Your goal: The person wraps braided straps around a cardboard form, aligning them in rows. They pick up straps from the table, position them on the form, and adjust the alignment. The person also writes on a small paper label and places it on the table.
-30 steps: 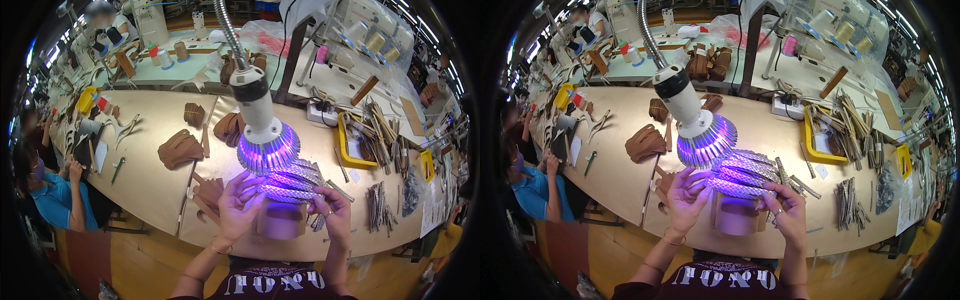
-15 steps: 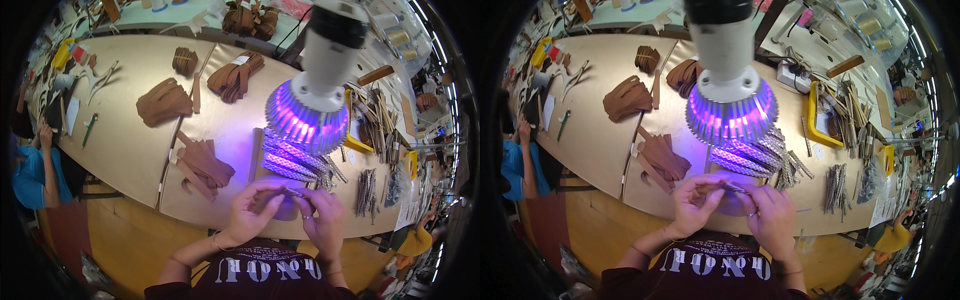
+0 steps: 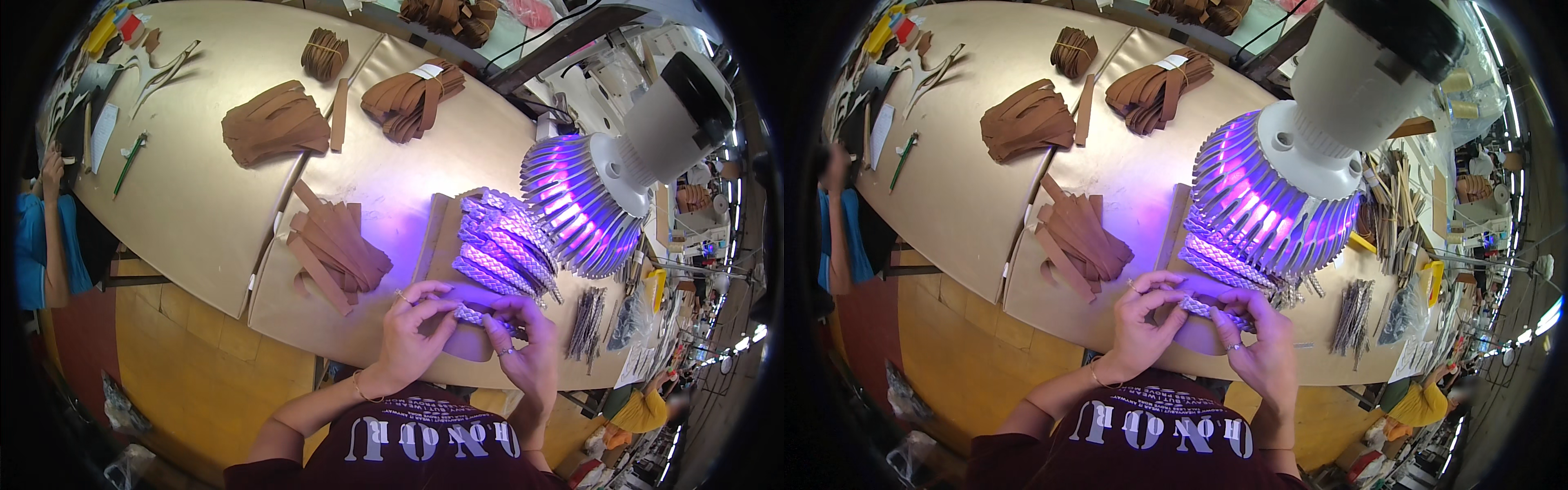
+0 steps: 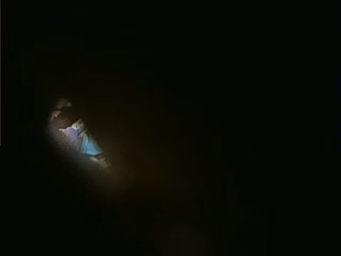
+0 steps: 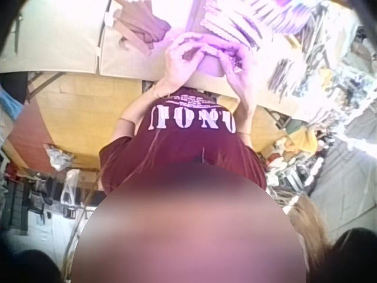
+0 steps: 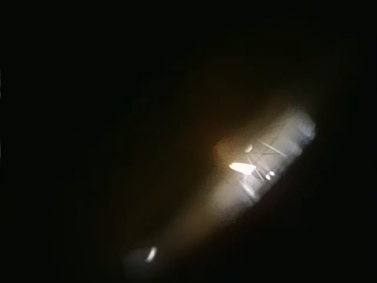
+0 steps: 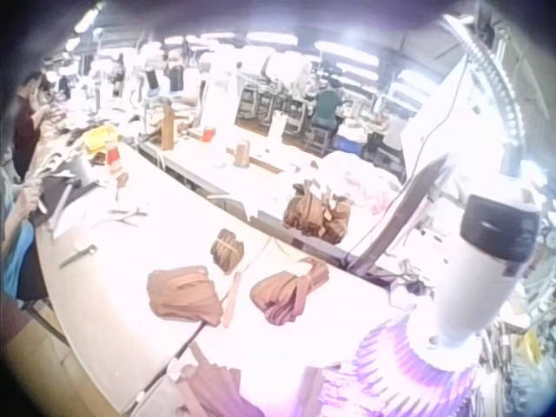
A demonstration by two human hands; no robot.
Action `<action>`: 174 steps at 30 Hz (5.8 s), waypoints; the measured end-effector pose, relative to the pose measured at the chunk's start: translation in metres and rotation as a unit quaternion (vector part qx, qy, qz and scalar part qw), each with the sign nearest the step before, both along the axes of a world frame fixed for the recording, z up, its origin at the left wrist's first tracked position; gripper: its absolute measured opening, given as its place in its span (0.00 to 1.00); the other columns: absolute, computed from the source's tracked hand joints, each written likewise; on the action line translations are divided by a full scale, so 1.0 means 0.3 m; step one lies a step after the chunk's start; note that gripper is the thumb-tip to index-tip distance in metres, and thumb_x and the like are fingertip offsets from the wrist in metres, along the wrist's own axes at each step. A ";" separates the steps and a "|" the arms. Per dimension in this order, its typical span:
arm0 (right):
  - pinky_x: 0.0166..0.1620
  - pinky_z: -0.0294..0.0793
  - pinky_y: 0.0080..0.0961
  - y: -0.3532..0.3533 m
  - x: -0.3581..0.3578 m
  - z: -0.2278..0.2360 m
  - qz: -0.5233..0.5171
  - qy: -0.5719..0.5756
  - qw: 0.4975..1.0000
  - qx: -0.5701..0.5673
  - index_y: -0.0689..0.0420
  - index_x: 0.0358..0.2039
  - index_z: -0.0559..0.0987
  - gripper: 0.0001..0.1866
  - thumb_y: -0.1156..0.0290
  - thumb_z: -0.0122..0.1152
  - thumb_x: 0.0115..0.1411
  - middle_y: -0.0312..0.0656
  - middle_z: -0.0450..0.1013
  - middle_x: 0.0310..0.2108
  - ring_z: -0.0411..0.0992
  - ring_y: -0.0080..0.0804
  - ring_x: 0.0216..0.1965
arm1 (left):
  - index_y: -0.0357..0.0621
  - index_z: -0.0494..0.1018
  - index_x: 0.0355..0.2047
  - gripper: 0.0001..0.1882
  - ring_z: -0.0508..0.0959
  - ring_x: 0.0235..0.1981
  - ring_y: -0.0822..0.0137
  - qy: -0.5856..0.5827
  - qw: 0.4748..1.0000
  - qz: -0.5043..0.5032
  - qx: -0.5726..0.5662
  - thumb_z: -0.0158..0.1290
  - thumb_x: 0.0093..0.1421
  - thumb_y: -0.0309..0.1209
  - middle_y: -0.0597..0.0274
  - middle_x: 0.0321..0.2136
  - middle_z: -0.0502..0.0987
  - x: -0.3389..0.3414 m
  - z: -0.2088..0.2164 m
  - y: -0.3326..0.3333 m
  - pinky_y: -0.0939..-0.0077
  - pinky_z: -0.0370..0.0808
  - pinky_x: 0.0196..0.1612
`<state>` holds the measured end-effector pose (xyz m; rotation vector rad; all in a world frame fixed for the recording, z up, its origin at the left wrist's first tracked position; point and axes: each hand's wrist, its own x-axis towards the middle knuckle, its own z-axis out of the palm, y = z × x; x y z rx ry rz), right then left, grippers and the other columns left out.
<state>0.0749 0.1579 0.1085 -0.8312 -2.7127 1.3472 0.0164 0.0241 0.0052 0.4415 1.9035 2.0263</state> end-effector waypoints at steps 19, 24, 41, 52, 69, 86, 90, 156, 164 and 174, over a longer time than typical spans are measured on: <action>0.32 0.69 0.18 -0.011 -0.003 -0.018 -0.021 0.018 1.000 -0.001 0.62 0.38 0.70 0.13 0.75 0.66 0.57 0.37 0.72 0.25 0.68 0.19 0.27 | 0.34 0.63 0.57 0.22 0.79 0.42 0.73 -0.365 0.902 -0.102 0.208 0.52 0.62 0.19 0.51 0.44 0.79 -0.039 0.019 -0.044 0.81 0.75 0.49; 0.32 0.69 0.18 -0.007 -0.001 -0.024 -0.025 0.029 0.999 -0.016 0.62 0.39 0.69 0.14 0.75 0.66 0.58 0.37 0.72 0.25 0.68 0.20 0.28 | 0.33 0.63 0.57 0.22 0.79 0.41 0.72 -0.364 0.905 -0.103 0.194 0.52 0.62 0.20 0.51 0.43 0.79 -0.040 0.022 -0.045 0.80 0.75 0.49; 0.29 0.62 0.18 -0.012 -0.023 -0.013 -0.051 0.016 0.998 -0.020 0.59 0.36 0.65 0.15 0.76 0.66 0.57 0.34 0.66 0.23 0.62 0.18 0.26 | 0.33 0.62 0.58 0.22 0.80 0.43 0.67 -0.359 0.903 -0.112 0.207 0.50 0.63 0.20 0.47 0.43 0.79 -0.052 0.021 -0.054 0.75 0.75 0.52; 0.25 0.60 0.15 -0.028 -0.025 -0.034 -0.060 0.014 0.998 0.003 0.59 0.38 0.64 0.17 0.77 0.65 0.57 0.33 0.66 0.22 0.61 0.15 0.24 | 0.34 0.60 0.59 0.23 0.81 0.42 0.66 -0.384 0.888 -0.122 0.223 0.50 0.64 0.23 0.46 0.42 0.79 -0.076 0.011 -0.058 0.73 0.76 0.51; 0.25 0.68 0.38 -0.039 -0.038 -0.039 -0.053 -0.003 0.995 0.080 0.58 0.39 0.67 0.17 0.70 0.65 0.55 0.44 0.74 0.20 0.74 0.45 0.21 | 0.34 0.62 0.53 0.20 0.82 0.36 0.67 -0.351 0.921 -0.083 0.146 0.53 0.63 0.22 0.51 0.36 0.81 -0.063 -0.001 -0.031 0.77 0.77 0.42; 0.29 0.68 0.25 -0.010 -0.015 -0.062 -0.076 0.037 0.996 -0.039 0.59 0.37 0.65 0.13 0.75 0.62 0.59 0.39 0.69 0.23 0.69 0.25 0.25 | 0.35 0.59 0.59 0.27 0.80 0.42 0.67 -0.341 0.915 -0.097 0.195 0.53 0.61 0.17 0.47 0.41 0.79 -0.060 0.017 -0.042 0.77 0.77 0.48; 0.32 0.67 0.17 0.003 -0.010 -0.076 -0.125 0.095 0.960 -0.231 0.56 0.36 0.62 0.11 0.77 0.58 0.62 0.34 0.68 0.26 0.67 0.17 0.29 | 0.36 0.59 0.59 0.27 0.81 0.41 0.67 -0.340 0.917 -0.093 0.188 0.53 0.61 0.17 0.47 0.41 0.79 -0.061 0.007 -0.034 0.77 0.78 0.48; 0.33 0.61 0.35 0.007 0.044 0.043 0.020 -0.041 0.972 0.229 0.54 0.32 0.76 0.11 0.60 0.63 0.58 0.38 0.75 0.25 0.73 0.37 0.24 | 0.38 0.76 0.45 0.14 0.75 0.52 0.45 0.264 0.960 -0.067 -0.058 0.57 0.57 0.21 0.41 0.53 0.72 0.043 -0.010 -0.009 0.61 0.74 0.53; 0.31 0.62 0.33 0.046 0.057 0.041 -0.019 -0.051 0.982 0.181 0.57 0.23 0.78 0.16 0.56 0.67 0.55 0.40 0.74 0.20 0.71 0.39 0.20 | 0.42 0.77 0.47 0.17 0.74 0.53 0.42 0.300 0.943 -0.101 -0.107 0.57 0.56 0.21 0.40 0.54 0.69 0.038 0.004 -0.016 0.59 0.74 0.53; 0.31 0.66 0.34 0.076 0.084 0.001 -0.056 -0.060 0.988 0.133 0.59 0.23 0.79 0.18 0.55 0.66 0.56 0.44 0.73 0.17 0.71 0.43 0.19 | 0.42 0.77 0.46 0.16 0.74 0.54 0.43 0.321 0.925 -0.113 -0.168 0.56 0.56 0.20 0.42 0.55 0.70 0.036 0.034 -0.016 0.59 0.74 0.54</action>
